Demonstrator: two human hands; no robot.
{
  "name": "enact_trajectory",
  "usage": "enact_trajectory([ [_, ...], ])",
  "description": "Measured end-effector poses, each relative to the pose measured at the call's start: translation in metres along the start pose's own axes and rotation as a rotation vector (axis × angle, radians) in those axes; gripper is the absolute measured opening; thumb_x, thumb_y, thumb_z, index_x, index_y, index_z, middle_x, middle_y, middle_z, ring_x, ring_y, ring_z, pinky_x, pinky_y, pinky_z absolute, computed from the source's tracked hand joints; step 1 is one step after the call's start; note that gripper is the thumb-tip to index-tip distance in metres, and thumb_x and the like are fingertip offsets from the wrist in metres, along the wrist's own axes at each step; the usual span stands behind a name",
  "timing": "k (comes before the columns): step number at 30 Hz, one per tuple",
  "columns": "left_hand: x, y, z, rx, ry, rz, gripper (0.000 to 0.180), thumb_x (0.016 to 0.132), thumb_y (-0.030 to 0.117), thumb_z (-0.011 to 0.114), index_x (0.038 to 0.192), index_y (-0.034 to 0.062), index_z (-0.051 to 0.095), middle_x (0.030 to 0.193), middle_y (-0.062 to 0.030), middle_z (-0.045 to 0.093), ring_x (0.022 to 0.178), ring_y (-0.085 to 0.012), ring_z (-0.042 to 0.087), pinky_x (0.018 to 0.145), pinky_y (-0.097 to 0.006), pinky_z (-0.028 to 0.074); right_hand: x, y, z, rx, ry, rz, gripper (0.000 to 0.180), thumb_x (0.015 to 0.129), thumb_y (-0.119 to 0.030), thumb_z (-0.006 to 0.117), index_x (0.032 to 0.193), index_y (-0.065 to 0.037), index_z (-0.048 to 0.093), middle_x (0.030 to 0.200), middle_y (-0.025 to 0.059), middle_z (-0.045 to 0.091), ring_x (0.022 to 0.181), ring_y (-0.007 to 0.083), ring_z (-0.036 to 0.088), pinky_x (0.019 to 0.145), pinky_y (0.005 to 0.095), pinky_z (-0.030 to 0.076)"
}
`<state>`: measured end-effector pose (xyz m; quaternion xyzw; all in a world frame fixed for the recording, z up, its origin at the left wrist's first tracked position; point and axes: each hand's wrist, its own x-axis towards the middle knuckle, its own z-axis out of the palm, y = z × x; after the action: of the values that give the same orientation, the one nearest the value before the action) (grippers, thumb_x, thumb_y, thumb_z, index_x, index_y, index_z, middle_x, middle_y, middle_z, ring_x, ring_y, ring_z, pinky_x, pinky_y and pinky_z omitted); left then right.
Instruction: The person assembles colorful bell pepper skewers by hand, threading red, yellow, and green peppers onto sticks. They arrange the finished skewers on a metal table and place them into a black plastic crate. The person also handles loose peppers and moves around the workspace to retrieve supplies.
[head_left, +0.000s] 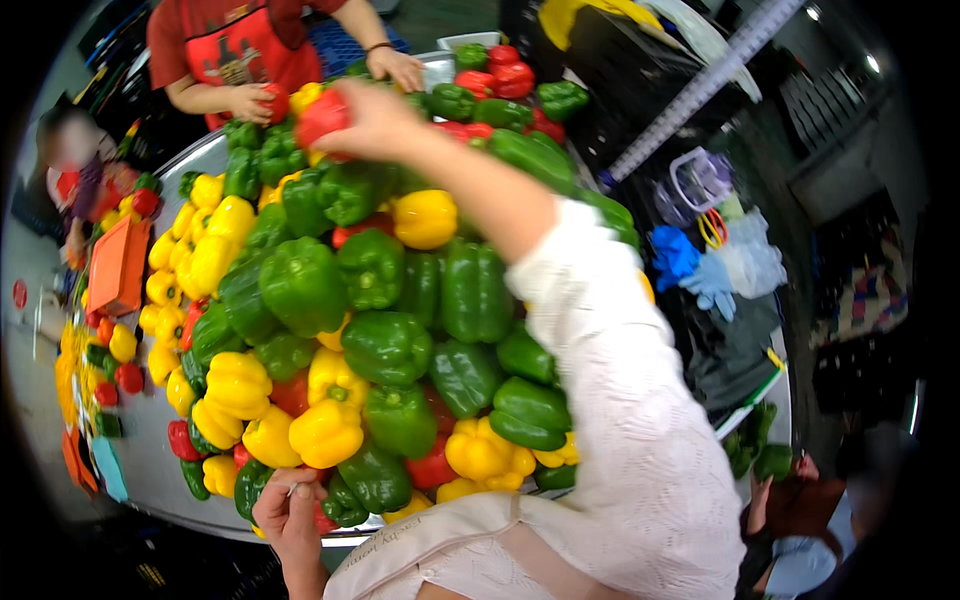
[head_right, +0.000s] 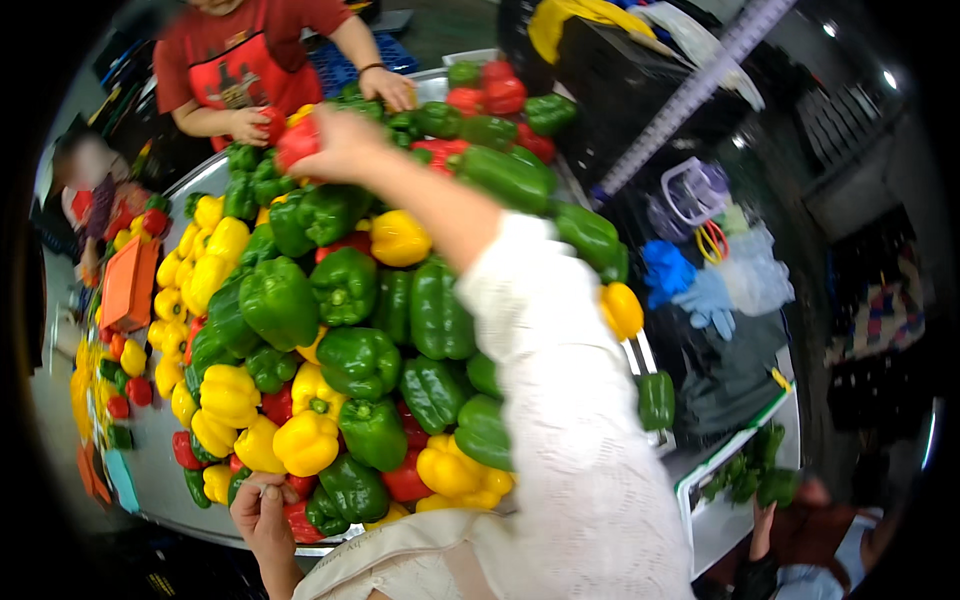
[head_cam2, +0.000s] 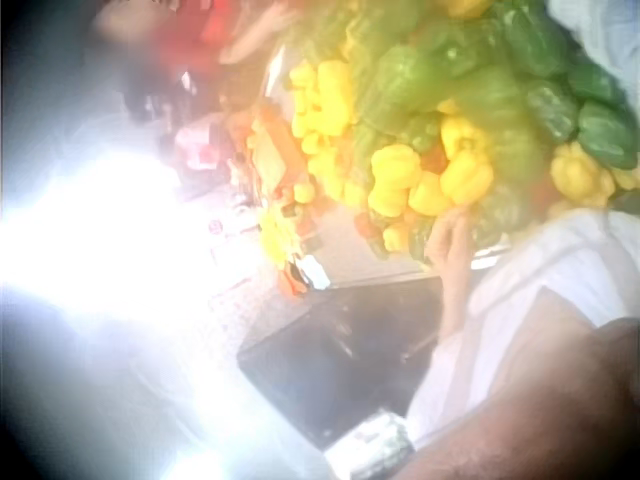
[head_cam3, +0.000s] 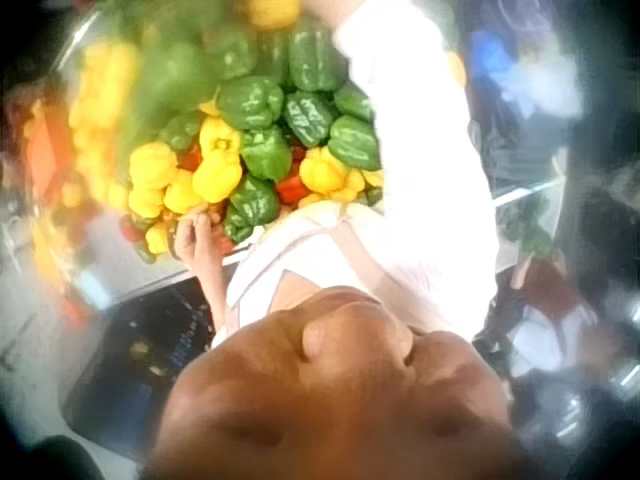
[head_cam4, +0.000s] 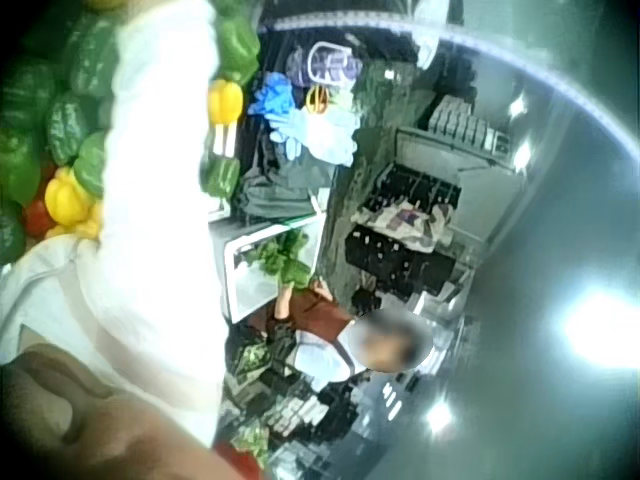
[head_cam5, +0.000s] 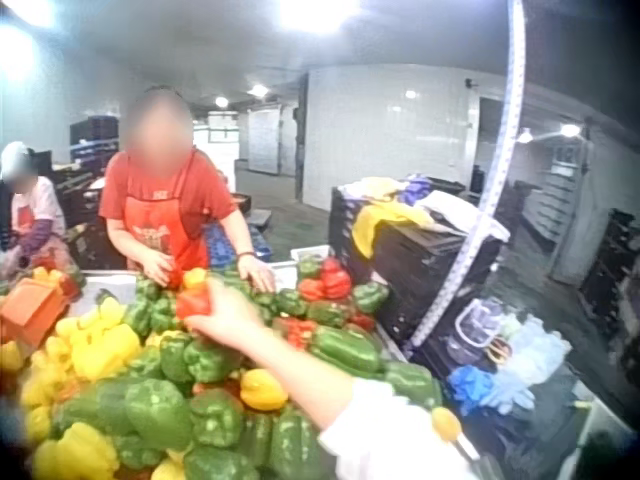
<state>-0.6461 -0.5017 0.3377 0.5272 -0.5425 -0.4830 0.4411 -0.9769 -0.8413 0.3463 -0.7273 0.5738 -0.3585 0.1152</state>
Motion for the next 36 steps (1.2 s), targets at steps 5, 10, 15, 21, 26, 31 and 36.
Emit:
enact_trajectory([
  [5,-0.009,-0.007,-0.012,-0.039,0.042,0.012,0.011,0.093,0.006,0.06,0.096,-0.0039,0.061,0.081,-0.0076,0.055,0.069,-0.0142,0.054,0.066,-0.025,0.042,-0.005,-0.028,0.045,0.192,0.129,-0.122,0.068,0.077,-0.044,0.071,0.124,0.001,0.055,0.114,0.022,0.064,0.106,0.0367,0.062,0.092,0.0419,0.049],
  [10,-0.018,-0.006,-0.014,-0.052,0.064,0.005,0.011,0.094,0.006,0.059,0.095,-0.0043,0.061,0.082,-0.0073,0.056,0.07,-0.0137,0.053,0.068,-0.026,0.042,-0.106,-0.002,-0.062,-0.077,0.046,-0.18,0.053,0.081,-0.03,0.069,0.126,-0.006,0.057,0.12,0.0177,0.061,0.108,0.0332,0.06,0.094,0.0412,0.049],
  [15,-0.012,-0.005,0.0,-0.037,-0.004,-0.03,0.012,0.093,0.006,0.06,0.093,-0.0053,0.063,0.084,-0.0078,0.058,0.071,-0.0134,0.055,0.069,-0.025,0.042,-0.243,0.092,-0.178,-0.554,-0.118,0.506,0.08,0.068,-0.031,0.081,0.137,-0.008,0.048,0.134,0.0211,0.052,0.122,0.0378,0.051,0.103,0.0409,0.043],
  [21,-0.014,0.006,0.021,0.026,-0.135,0.009,0.01,0.092,0.005,0.061,0.095,-0.0047,0.064,0.085,-0.0079,0.06,0.071,-0.0134,0.056,0.067,-0.024,0.043,-0.266,0.154,-0.154,-0.245,-0.074,0.495,0.084,0.063,-0.033,0.081,0.134,-0.002,0.048,0.121,0.0239,0.059,0.115,0.0373,0.057,0.099,0.0394,0.045],
  [26,-0.022,0.011,0.022,0.044,-0.092,-0.027,0.011,0.092,0.005,0.063,0.096,-0.0044,0.065,0.086,-0.0081,0.06,0.071,-0.0136,0.056,0.067,-0.024,0.043,-0.191,0.112,-0.148,-0.121,0.085,0.362,0.083,0.064,-0.04,0.079,0.133,-0.003,0.05,0.114,0.0212,0.065,0.106,0.0316,0.064,0.093,0.0374,0.049],
  [31,-0.024,0.012,0.026,0.036,-0.079,-0.012,0.011,0.092,0.006,0.062,0.096,-0.0046,0.065,0.085,-0.0076,0.059,0.071,-0.0133,0.055,0.067,-0.024,0.043,-0.081,0.094,-0.127,-0.109,0.275,0.349,0.092,0.066,-0.05,0.08,0.135,0.001,0.047,0.113,0.0217,0.066,0.108,0.0249,0.064,0.081,0.0366,0.055],
  [36,-0.025,0.012,0.022,0.029,-0.029,-0.043,0.012,0.092,0.006,0.062,0.097,-0.0048,0.065,0.084,-0.0068,0.059,0.072,-0.0133,0.055,0.068,-0.024,0.043,-0.048,0.086,-0.142,0.485,0.033,0.387,0.076,0.088,-0.031,0.07,0.146,0.002,0.034,0.135,0.0206,0.051,0.106,0.025,0.064,0.083,0.035,0.058],
])
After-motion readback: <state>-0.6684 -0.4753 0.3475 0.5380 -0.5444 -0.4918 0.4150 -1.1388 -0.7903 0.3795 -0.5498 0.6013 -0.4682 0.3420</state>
